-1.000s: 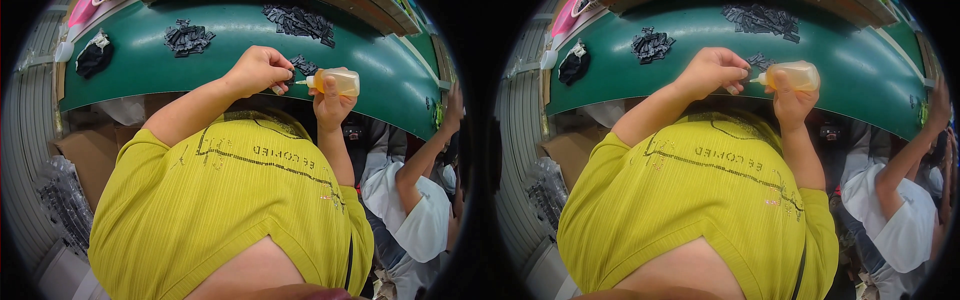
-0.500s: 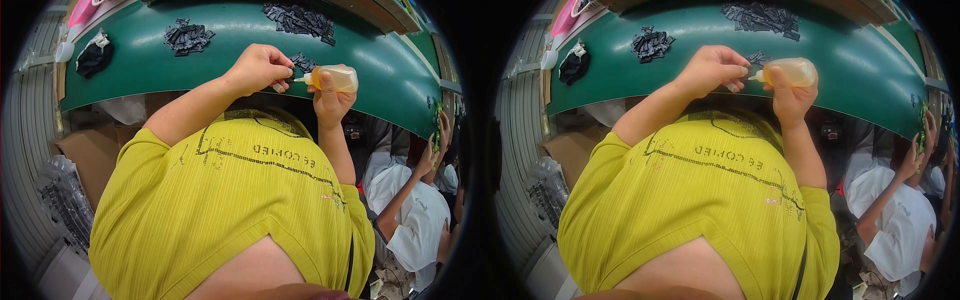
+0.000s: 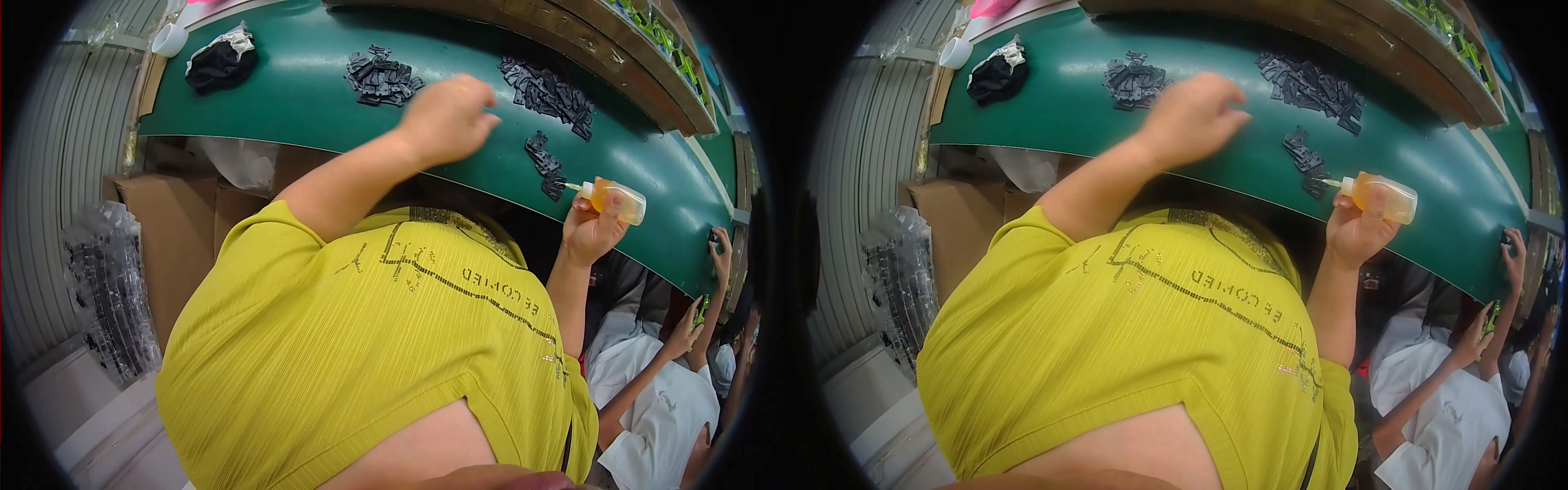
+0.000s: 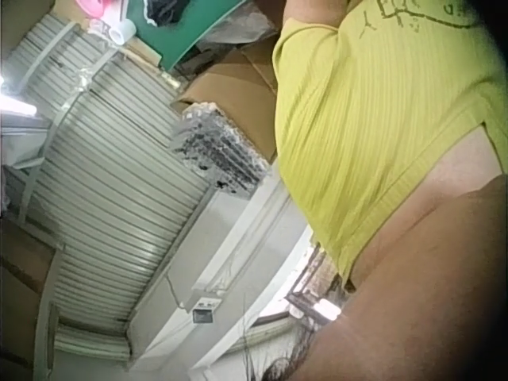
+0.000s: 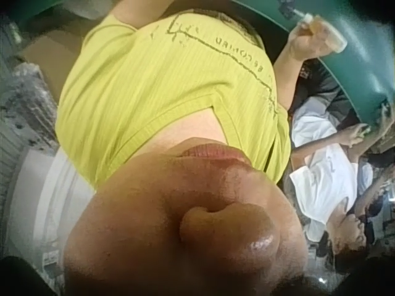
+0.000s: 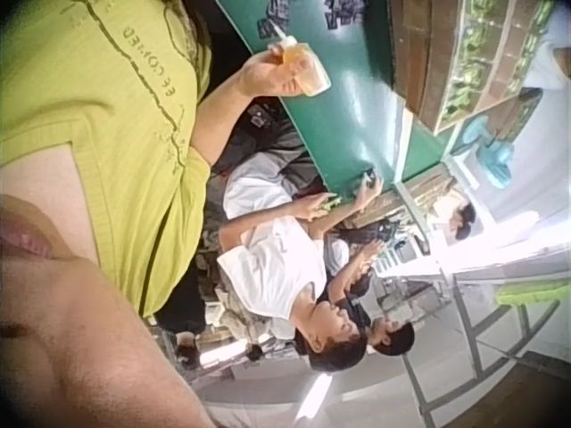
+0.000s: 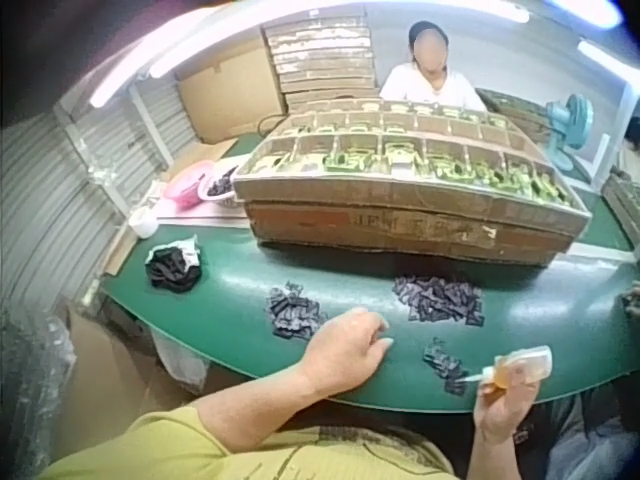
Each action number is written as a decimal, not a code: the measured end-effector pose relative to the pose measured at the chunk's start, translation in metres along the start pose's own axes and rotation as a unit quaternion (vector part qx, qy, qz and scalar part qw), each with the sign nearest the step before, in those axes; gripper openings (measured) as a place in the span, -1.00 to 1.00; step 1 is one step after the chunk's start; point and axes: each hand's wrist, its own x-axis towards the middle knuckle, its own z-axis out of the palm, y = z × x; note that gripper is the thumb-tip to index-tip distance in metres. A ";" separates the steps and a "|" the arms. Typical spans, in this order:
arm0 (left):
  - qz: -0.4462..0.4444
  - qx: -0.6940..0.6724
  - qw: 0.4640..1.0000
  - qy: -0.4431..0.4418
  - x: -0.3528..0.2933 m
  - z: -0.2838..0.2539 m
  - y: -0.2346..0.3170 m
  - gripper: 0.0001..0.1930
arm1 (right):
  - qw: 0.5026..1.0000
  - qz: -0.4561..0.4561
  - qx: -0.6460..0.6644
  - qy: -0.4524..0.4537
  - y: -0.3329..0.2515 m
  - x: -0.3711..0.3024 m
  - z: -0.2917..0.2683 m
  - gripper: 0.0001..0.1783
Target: The person applies liquid from a bottle onto small plastic parts, then takes a toy car shell and fits the plastic parts into the shell.
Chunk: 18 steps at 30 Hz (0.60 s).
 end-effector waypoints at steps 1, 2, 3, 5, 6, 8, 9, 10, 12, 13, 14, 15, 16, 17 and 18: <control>-0.039 0.055 0.998 -0.014 0.001 -0.013 -0.009 -0.77 | 1.000 0.001 0.002 0.004 0.000 0.000 0.000 -0.87; -0.076 0.097 0.992 -0.011 0.001 -0.025 -0.019 -0.76 | 1.000 0.002 0.002 0.007 0.001 0.000 0.001 -0.86; -0.100 0.147 0.984 -0.025 0.001 -0.035 -0.028 -0.74 | 1.000 0.001 -0.002 0.011 0.001 -0.001 0.000 -0.86; -0.156 0.176 0.970 -0.057 0.003 -0.049 -0.040 -0.72 | 1.000 -0.001 -0.003 -0.006 0.003 0.001 0.000 -0.86; -0.165 0.172 0.970 -0.053 0.004 -0.053 -0.047 -0.72 | 1.000 0.003 -0.002 0.007 0.002 0.002 0.004 -0.86; -0.173 0.161 0.969 -0.073 0.009 -0.056 -0.056 -0.72 | 1.000 0.006 -0.003 -0.007 0.001 0.004 0.004 -0.87; -0.185 0.154 0.966 -0.091 0.011 -0.056 -0.056 -0.73 | 1.000 0.004 -0.005 -0.004 0.002 0.004 0.004 -0.87; -0.182 0.152 0.967 -0.093 0.013 -0.057 -0.054 -0.73 | 1.000 0.006 -0.002 0.003 0.002 0.003 0.004 -0.88; -0.239 0.114 0.954 -0.140 0.017 -0.066 -0.047 -0.73 | 1.000 0.010 0.006 0.008 0.003 0.003 0.005 -0.88; -0.240 0.115 0.954 -0.140 0.019 -0.065 -0.048 -0.73 | 1.000 0.009 0.004 -0.001 0.001 0.004 0.004 -0.88; -0.244 0.098 0.954 -0.145 0.022 -0.064 -0.051 -0.73 | 1.000 0.007 0.002 -0.010 0.000 0.003 0.003 -0.88; -0.248 0.081 0.954 -0.151 0.022 -0.063 -0.052 -0.72 | 1.000 0.008 0.005 -0.011 0.001 0.002 0.002 -0.88; -0.249 0.083 0.953 -0.149 0.021 -0.065 -0.053 -0.72 | 1.000 0.005 0.003 -0.008 0.001 0.002 0.001 -0.88; -0.236 0.089 0.957 -0.142 0.021 -0.066 -0.052 -0.74 | 1.000 0.003 -0.001 -0.007 0.001 0.002 -0.001 -0.88; -0.222 0.094 0.961 -0.135 0.020 -0.067 -0.052 -0.75 | 1.000 0.004 0.002 -0.009 0.001 0.002 -0.001 -0.88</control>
